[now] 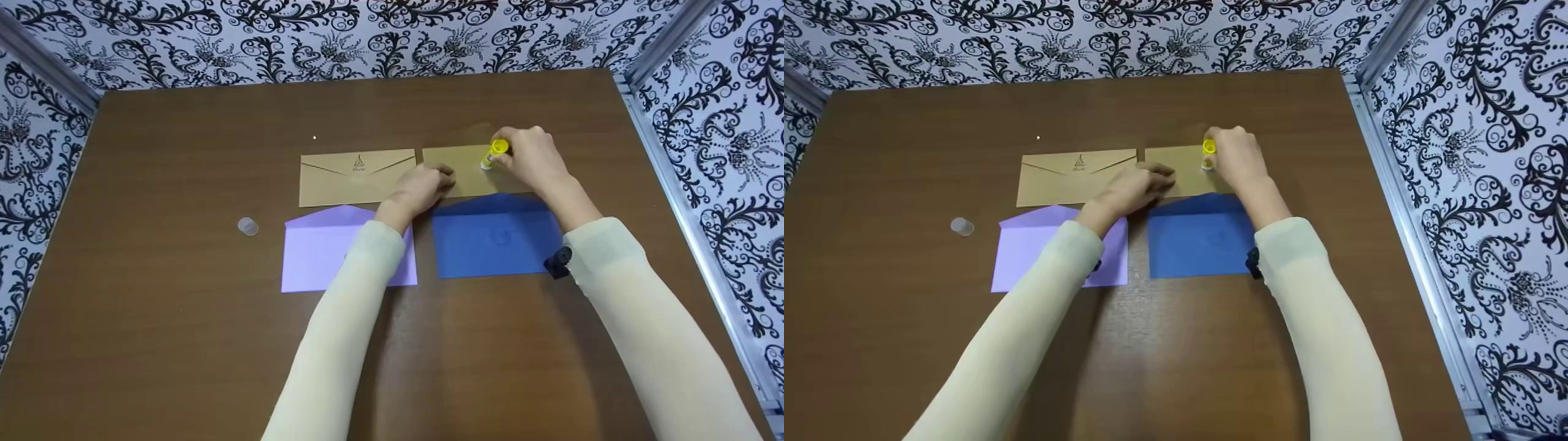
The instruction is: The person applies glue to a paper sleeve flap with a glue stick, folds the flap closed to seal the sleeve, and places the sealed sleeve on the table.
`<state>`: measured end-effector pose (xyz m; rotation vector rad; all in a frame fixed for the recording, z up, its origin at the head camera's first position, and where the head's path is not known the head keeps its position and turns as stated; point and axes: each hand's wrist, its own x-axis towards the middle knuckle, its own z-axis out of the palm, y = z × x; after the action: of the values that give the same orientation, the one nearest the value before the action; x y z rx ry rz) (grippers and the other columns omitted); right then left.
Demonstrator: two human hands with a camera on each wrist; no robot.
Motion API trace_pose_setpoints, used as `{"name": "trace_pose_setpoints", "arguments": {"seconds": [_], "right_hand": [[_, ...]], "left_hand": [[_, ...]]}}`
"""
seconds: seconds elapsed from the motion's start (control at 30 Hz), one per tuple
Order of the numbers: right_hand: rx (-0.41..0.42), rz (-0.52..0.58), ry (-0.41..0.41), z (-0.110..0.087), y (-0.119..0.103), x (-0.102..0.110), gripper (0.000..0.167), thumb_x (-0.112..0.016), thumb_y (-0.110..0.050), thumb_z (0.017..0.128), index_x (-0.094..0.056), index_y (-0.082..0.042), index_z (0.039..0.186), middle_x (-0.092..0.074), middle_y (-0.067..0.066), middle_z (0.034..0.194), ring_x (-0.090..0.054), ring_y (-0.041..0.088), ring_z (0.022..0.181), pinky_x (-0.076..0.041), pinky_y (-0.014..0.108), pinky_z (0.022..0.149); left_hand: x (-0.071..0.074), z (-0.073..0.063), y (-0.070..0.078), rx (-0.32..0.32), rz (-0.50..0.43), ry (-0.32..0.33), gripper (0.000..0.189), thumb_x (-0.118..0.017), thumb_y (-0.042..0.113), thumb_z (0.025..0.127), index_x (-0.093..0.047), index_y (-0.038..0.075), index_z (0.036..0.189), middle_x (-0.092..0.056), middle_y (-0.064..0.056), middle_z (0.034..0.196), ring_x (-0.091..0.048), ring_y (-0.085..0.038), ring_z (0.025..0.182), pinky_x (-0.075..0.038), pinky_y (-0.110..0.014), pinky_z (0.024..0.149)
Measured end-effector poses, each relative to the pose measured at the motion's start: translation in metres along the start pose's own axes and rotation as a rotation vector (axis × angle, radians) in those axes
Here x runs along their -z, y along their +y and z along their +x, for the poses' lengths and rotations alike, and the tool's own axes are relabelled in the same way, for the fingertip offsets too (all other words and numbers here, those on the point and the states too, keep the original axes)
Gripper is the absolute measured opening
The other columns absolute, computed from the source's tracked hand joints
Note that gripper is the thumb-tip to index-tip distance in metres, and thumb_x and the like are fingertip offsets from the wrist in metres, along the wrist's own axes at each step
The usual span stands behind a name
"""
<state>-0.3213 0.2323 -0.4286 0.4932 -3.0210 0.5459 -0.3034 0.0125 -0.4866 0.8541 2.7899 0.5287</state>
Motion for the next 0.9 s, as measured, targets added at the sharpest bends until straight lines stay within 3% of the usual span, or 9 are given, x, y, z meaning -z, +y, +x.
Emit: {"name": "trace_pose_setpoints", "arguments": {"seconds": [0.9], "right_hand": [[0.012,0.025,-0.066,0.002,-0.012,-0.003,0.034,-0.074,-0.020,0.090,-0.068,-0.003,0.119,-0.072,0.022,0.111,-0.064,0.045,0.100,-0.053,0.055,0.090]], "left_hand": [[-0.001,0.001,0.001,-0.009,-0.008,0.026,0.028,-0.057,0.013,0.101,-0.071,0.017,0.125,-0.060,-0.003,0.142,-0.055,-0.024,0.134,-0.044,-0.033,0.114]]}}
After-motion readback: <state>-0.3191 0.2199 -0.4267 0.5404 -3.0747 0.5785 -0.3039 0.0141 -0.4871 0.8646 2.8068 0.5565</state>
